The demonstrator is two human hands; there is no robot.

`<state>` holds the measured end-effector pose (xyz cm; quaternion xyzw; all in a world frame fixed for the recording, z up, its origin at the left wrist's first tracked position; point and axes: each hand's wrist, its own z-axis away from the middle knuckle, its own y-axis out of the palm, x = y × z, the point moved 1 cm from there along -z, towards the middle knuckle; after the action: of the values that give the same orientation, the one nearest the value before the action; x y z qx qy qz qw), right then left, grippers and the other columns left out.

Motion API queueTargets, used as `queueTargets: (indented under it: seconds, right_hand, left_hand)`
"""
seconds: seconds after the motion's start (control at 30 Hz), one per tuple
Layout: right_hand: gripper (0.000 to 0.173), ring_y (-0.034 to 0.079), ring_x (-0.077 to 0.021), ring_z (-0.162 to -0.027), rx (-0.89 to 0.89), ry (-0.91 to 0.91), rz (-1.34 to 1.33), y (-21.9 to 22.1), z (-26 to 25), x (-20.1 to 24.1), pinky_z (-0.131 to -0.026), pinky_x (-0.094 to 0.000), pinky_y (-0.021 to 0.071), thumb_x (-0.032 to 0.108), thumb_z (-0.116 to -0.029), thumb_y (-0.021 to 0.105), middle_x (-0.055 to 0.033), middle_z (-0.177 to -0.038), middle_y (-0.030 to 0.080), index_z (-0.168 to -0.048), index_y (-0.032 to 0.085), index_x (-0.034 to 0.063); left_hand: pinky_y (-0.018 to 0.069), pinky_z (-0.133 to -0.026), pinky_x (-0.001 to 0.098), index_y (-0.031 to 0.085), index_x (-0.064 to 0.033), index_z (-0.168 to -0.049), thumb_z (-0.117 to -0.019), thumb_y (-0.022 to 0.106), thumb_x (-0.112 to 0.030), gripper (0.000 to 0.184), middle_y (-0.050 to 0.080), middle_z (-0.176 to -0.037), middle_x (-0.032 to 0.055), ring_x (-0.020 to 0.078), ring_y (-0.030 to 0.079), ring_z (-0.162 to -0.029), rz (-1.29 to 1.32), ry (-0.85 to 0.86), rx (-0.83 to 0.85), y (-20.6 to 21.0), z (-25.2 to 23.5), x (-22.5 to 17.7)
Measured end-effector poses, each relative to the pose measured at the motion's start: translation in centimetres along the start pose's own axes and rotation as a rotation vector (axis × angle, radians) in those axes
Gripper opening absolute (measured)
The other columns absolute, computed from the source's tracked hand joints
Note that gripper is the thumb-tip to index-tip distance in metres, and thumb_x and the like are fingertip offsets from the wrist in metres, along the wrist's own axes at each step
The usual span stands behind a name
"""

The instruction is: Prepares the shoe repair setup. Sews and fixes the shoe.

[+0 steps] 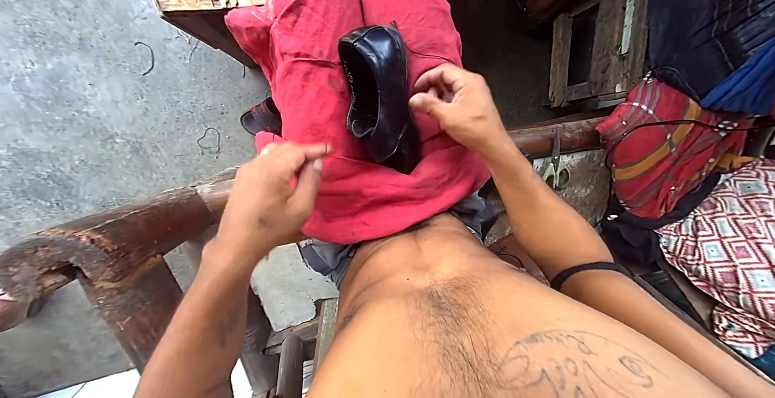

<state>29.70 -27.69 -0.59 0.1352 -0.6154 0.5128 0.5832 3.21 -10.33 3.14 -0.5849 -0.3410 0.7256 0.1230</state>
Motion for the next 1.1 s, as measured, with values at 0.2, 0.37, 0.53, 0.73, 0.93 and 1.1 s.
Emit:
queueTargets:
  seconds: [0.2, 0.37, 0.53, 0.73, 0.93, 1.1]
  right_hand:
    - [0.019, 0.064, -0.0124, -0.083, -0.355, -0.117, -0.539, -0.8, 2.8, -3.9, -0.067, -0.0291, 0.0573, -0.003, -0.0929, 0.044, -0.0104, -0.127, 0.058, -0.106, 0.057, 0.0021]
    - [0.037, 0.067, -0.0159, -0.065, -0.413, -0.159, -0.345, -3.9, 5.4, -2.8, -0.051, -0.0321, 0.0585, 0.010, -0.1107, 0.034, -0.0102, -0.113, 0.067, -0.145, 0.033, -0.0025]
    - [0.038, 0.062, -0.0122, -0.069, -0.001, -0.065, 0.101, -2.6, 7.1, -0.1, -0.064, -0.0360, 0.0554, 0.018, -0.1094, 0.042, -0.0023, -0.087, 0.069, -0.141, 0.063, 0.0124]
    - [0.039, 0.070, -0.0169, -0.092, 0.160, -0.125, 0.315, -0.6, 5.8, -0.7, -0.085, -0.0445, 0.0555, 0.024, -0.1105, 0.041, -0.0038, -0.108, 0.075, -0.140, 0.066, 0.0234]
    - [0.039, 0.069, -0.0163, -0.089, 0.197, -0.092, 0.329, -0.8, 5.6, -0.6, -0.083, -0.0434, 0.0551, 0.024, -0.1108, 0.040, -0.0033, -0.104, 0.075, -0.141, 0.065, 0.0246]
    - [0.042, 0.071, -0.0221, -0.093, 0.251, -0.114, 0.438, -1.3, 5.2, -0.1, -0.083, -0.0483, 0.0552, 0.021, -0.1100, 0.039, -0.0053, -0.108, 0.076, -0.144, 0.062, 0.0257]
  left_hand:
    - [0.0620, -0.088, 0.0334, 0.052, -0.0066, -0.138, -0.0966, 0.068, -0.019, 0.046, 0.068, -0.122, 0.0037, 0.0134, 0.070, -0.105, 0.731, -0.308, 0.138, 2.6, -10.0, -3.4]
    - [0.0631, -0.082, 0.0304, 0.068, -0.0054, -0.113, -0.0939, 0.074, -0.015, 0.021, 0.077, -0.098, 0.0034, 0.0097, 0.074, -0.088, 0.506, -0.399, 0.468, 3.9, -12.1, -3.2]
    - [0.0630, -0.081, 0.0266, 0.067, -0.0043, -0.109, -0.0947, 0.068, 0.000, 0.015, 0.077, -0.096, 0.0023, 0.0085, 0.074, -0.086, 0.666, -0.396, 0.464, 3.4, -10.7, -1.9]
    - [0.0619, -0.082, 0.0240, 0.067, -0.0055, -0.108, -0.0944, 0.066, 0.002, 0.016, 0.076, -0.095, 0.0002, 0.0057, 0.074, -0.087, 0.717, -0.369, 0.429, 3.5, -10.1, -1.5]
    - [0.0621, -0.082, 0.0247, 0.066, -0.0061, -0.110, -0.0970, 0.063, 0.001, 0.016, 0.076, -0.097, -0.0002, 0.0063, 0.074, -0.088, 0.763, -0.353, 0.435, 3.5, -10.1, -1.2]
    - [0.0625, -0.078, 0.0252, 0.071, -0.0070, -0.104, -0.0984, 0.065, -0.007, 0.008, 0.077, -0.091, -0.0006, 0.0063, 0.074, -0.083, 0.726, -0.323, 0.425, 3.6, -10.0, -0.4]
